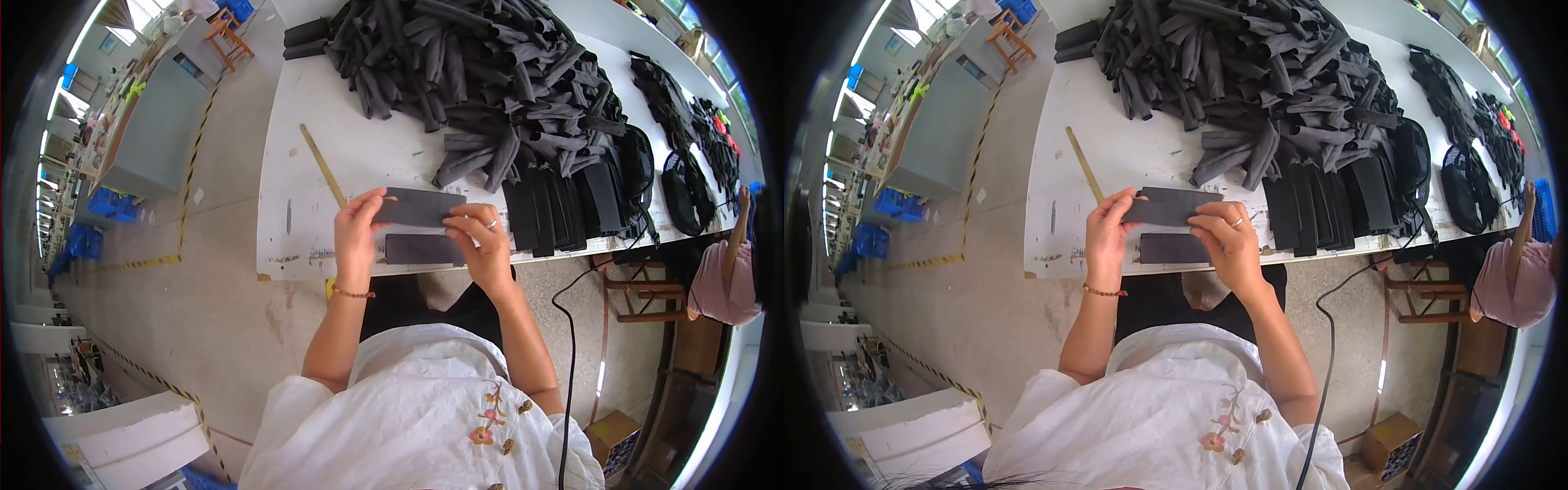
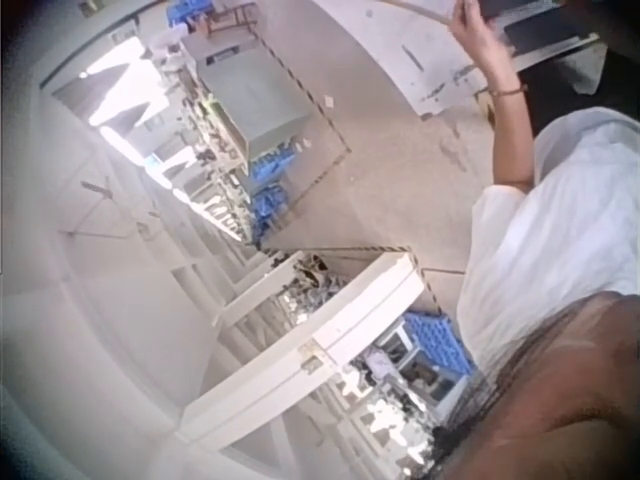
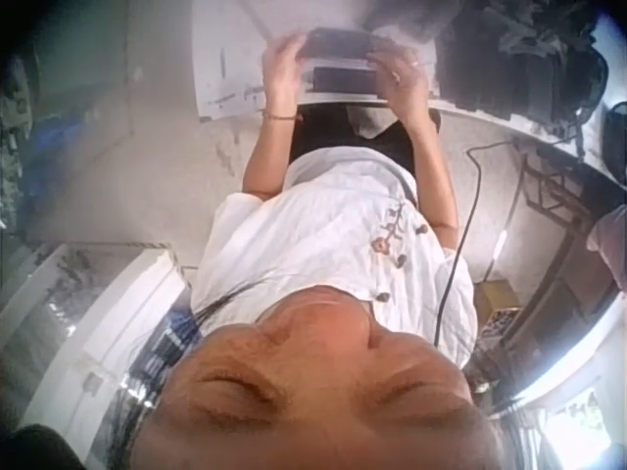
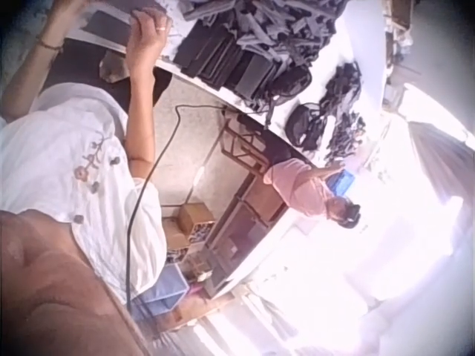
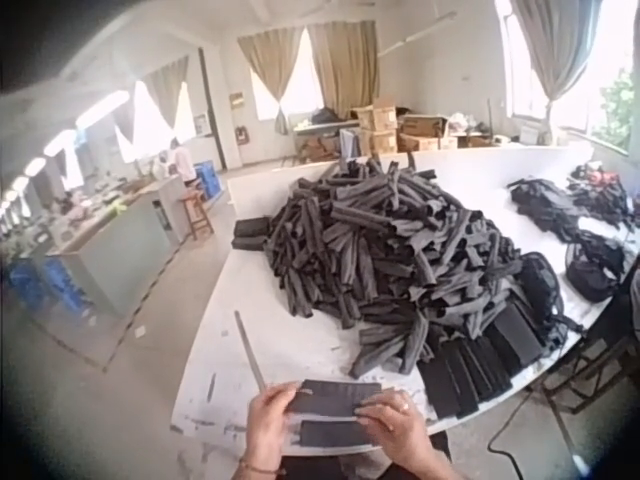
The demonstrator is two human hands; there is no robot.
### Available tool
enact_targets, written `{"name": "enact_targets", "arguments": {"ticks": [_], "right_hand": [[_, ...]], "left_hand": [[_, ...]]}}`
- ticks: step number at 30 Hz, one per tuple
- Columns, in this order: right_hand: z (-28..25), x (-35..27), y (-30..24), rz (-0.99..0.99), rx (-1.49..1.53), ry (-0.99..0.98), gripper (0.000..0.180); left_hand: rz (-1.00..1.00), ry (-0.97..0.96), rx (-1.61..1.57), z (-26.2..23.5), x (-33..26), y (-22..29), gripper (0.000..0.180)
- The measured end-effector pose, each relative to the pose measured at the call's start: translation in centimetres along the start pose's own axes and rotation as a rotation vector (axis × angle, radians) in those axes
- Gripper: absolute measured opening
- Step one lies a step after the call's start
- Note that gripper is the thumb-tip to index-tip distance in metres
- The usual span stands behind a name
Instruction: Assembling or inspecting grey foam strips at a factory workbench.
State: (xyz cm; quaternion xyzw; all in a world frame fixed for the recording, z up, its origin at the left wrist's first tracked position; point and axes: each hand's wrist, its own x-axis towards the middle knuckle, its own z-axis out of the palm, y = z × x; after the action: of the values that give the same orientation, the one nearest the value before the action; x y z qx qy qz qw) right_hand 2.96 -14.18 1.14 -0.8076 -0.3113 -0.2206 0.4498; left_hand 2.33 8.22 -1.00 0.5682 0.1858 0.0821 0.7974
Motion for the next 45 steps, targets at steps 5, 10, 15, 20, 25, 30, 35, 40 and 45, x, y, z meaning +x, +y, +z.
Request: {"name": "enact_targets", "arguments": {"ticks": [5,10,15,20,25,30,35,40,45], "right_hand": [[0.0,0.4,0.3,0.782,0.666,0.125,0.02],[0.6,-0.3,1.7,0.848,0.802,0.133,0.019],[1.8,-0.5,2.7,0.89,0.669,0.144,0.019],[2.7,1.0,3.3,0.844,0.489,0.189,0.021],[4.3,0.0,4.8,0.794,0.036,0.054,0.033],[1.6,-1.7,4.6,0.692,-0.315,0.123,0.026],[-1.6,-2.9,7.0,0.533,-0.833,0.163,0.035],[-0.5,-5.4,7.6,0.488,-1.01,-0.119,0.041],[-0.9,-7.3,5.0,0.459,-0.836,-0.168,0.04]], "left_hand": [[-0.017,-0.142,-0.281,0.2,-0.1,0.7,0.061],[-0.021,-0.204,-0.19,0.6,-0.8,1.6,0.043],[0.006,-0.212,-0.031,0.5,0.2,1.2,0.026],[0.161,-0.059,0.316,0.9,2.8,1.3,0.022],[0.333,-0.042,0.626,-1.5,5.8,-4.1,0.023],[0.612,0.068,0.78,1.6,5.2,-1.1,0.013],[0.657,-0.271,0.724,8.2,8.0,0.2,0.012],[0.583,-0.365,1.04,10.7,11.7,-4.8,0.014],[0.469,-0.479,0.989,11.1,10.9,-4.2,0.012]]}}
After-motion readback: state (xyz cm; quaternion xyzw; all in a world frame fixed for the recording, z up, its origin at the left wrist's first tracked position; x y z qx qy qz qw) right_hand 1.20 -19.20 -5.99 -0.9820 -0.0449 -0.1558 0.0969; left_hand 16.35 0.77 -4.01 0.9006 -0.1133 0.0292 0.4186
